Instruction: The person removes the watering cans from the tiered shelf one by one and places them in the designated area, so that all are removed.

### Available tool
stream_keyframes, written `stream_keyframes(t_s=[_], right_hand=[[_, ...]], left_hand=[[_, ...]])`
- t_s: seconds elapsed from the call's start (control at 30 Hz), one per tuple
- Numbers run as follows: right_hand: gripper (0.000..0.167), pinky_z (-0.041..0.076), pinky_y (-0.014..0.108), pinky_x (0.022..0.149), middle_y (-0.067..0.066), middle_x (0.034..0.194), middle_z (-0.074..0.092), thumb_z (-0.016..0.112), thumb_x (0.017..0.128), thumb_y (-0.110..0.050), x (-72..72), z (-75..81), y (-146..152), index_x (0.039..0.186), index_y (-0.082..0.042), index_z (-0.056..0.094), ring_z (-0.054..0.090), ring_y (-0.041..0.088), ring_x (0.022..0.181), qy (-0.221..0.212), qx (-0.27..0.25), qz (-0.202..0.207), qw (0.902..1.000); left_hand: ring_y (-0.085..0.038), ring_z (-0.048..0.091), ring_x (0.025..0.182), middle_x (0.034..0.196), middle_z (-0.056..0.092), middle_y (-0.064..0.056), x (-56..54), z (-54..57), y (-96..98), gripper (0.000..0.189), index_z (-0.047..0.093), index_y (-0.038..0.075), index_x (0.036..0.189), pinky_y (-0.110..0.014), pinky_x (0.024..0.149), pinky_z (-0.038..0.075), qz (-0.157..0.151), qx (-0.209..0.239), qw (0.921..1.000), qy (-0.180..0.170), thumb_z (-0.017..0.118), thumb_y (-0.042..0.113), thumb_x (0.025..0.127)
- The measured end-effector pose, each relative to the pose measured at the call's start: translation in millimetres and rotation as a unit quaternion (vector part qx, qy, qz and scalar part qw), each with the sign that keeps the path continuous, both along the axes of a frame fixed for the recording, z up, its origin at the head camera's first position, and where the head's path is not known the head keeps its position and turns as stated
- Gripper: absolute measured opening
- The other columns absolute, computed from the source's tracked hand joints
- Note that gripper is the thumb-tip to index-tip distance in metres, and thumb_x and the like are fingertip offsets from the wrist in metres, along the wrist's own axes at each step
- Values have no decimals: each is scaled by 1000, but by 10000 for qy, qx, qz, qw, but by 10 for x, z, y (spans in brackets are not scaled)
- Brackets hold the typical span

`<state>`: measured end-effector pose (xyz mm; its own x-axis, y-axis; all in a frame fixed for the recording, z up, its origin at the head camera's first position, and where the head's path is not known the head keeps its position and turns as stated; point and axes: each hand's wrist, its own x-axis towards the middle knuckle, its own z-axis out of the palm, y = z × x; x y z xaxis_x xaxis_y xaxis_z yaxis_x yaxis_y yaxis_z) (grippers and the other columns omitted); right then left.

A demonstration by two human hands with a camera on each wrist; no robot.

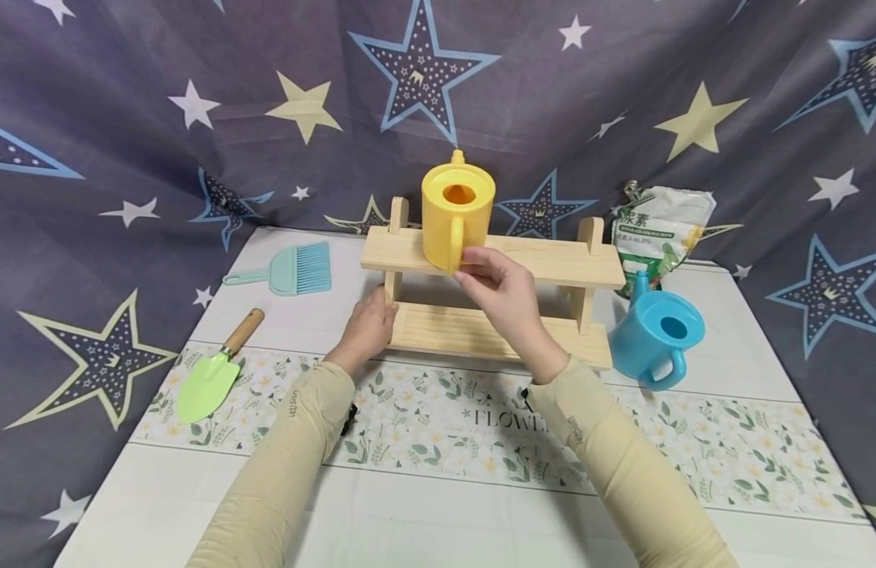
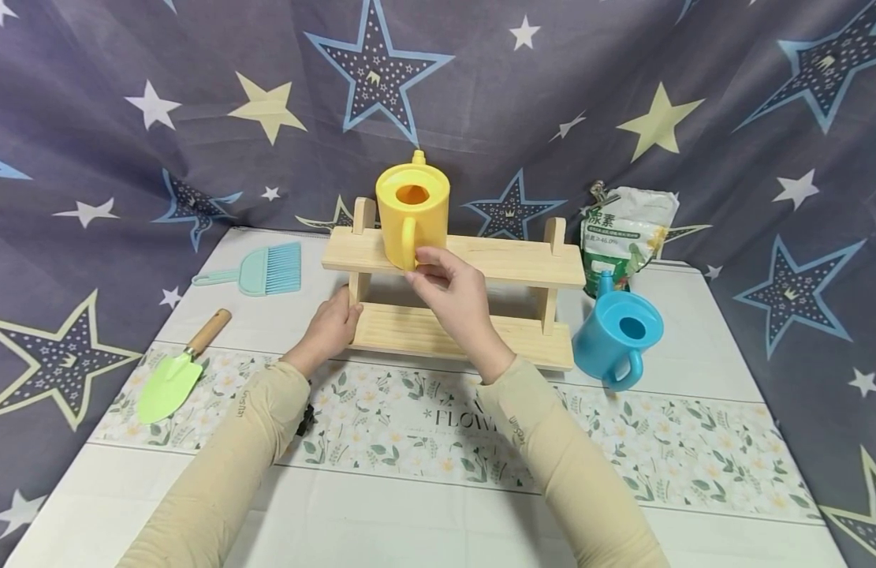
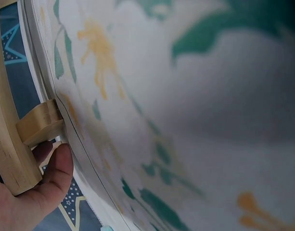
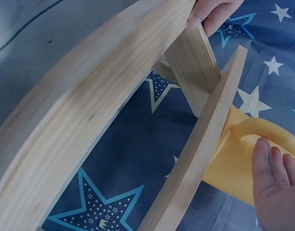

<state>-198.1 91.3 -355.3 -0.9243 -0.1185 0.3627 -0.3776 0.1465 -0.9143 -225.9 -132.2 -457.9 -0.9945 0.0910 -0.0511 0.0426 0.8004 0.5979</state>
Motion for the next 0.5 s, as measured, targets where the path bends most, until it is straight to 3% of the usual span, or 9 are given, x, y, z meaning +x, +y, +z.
stream_keyframes(t_s=[0.5], right_hand=[[29, 56, 31, 85, 15, 106, 69, 74, 87, -6, -51, -9, -59, 114, 2, 68, 66, 23, 95, -68, 120, -142, 9998]], left_hand=[[-32, 53, 119, 131, 50, -18, 3, 2, 6, 48, 29, -1, 147, -44, 103, 44, 3, 23, 10000, -24, 35, 23, 106]])
